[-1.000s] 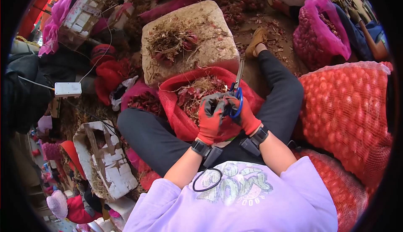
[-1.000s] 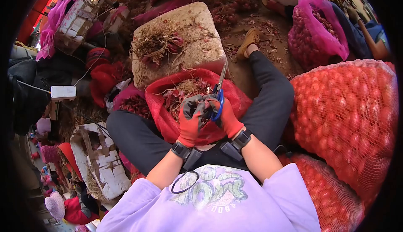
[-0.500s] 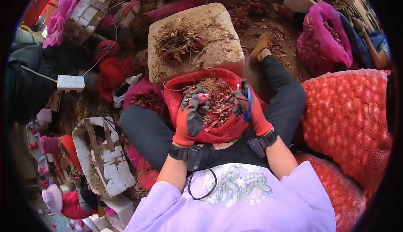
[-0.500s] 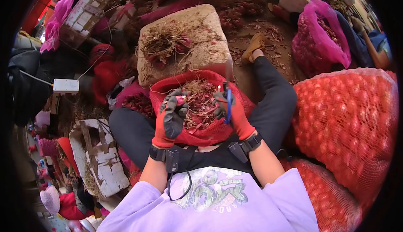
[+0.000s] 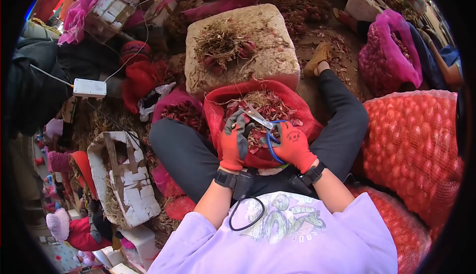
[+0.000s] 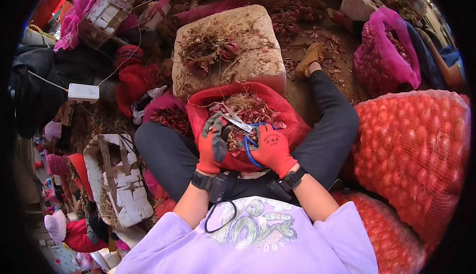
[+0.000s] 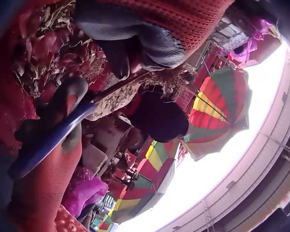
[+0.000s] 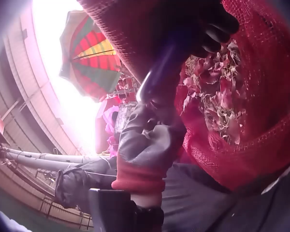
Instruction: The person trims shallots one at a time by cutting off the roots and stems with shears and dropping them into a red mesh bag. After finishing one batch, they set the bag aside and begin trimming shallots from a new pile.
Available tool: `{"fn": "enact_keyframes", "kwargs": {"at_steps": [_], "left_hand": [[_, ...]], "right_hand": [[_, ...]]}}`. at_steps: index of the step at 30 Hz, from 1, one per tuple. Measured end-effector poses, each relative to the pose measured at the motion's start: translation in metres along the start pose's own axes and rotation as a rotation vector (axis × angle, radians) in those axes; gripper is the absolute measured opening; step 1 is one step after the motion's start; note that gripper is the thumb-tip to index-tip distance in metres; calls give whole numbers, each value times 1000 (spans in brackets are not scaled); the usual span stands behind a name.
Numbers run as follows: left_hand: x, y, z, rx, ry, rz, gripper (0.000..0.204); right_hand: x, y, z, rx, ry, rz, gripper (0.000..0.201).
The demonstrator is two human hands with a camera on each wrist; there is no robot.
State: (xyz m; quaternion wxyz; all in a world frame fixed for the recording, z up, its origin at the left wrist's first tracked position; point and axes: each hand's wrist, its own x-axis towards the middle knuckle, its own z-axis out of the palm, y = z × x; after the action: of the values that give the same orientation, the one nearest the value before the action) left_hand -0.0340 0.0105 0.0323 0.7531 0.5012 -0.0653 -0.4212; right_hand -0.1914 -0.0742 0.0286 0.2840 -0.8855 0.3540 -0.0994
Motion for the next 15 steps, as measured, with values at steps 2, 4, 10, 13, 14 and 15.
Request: {"fn": "enact_keyframes", "kwargs": {"at_steps": [2,4,10,13,14,15], "left_hand": [[-2,-1,2,24,47,-15,26],[0,-3,2,23,48,16,26],[-3,-2,9,188,-26,95,30],[-3,-6,1,265,-45,192,30],[-2,-7,-2,252,-52,181,30],[-2,-7,-4,239,-58,170,30]], "right_hand": [[2,1,-4,-5,-25,-13,57],[0,2,-3,-11,-24,-13,55],[0,13,3,-24,55,-3,47],[0,16,0,6,42,-41,44],[0,16,-1,19,49,-62,43],[0,15,-1,24,40,-58,43]]}}
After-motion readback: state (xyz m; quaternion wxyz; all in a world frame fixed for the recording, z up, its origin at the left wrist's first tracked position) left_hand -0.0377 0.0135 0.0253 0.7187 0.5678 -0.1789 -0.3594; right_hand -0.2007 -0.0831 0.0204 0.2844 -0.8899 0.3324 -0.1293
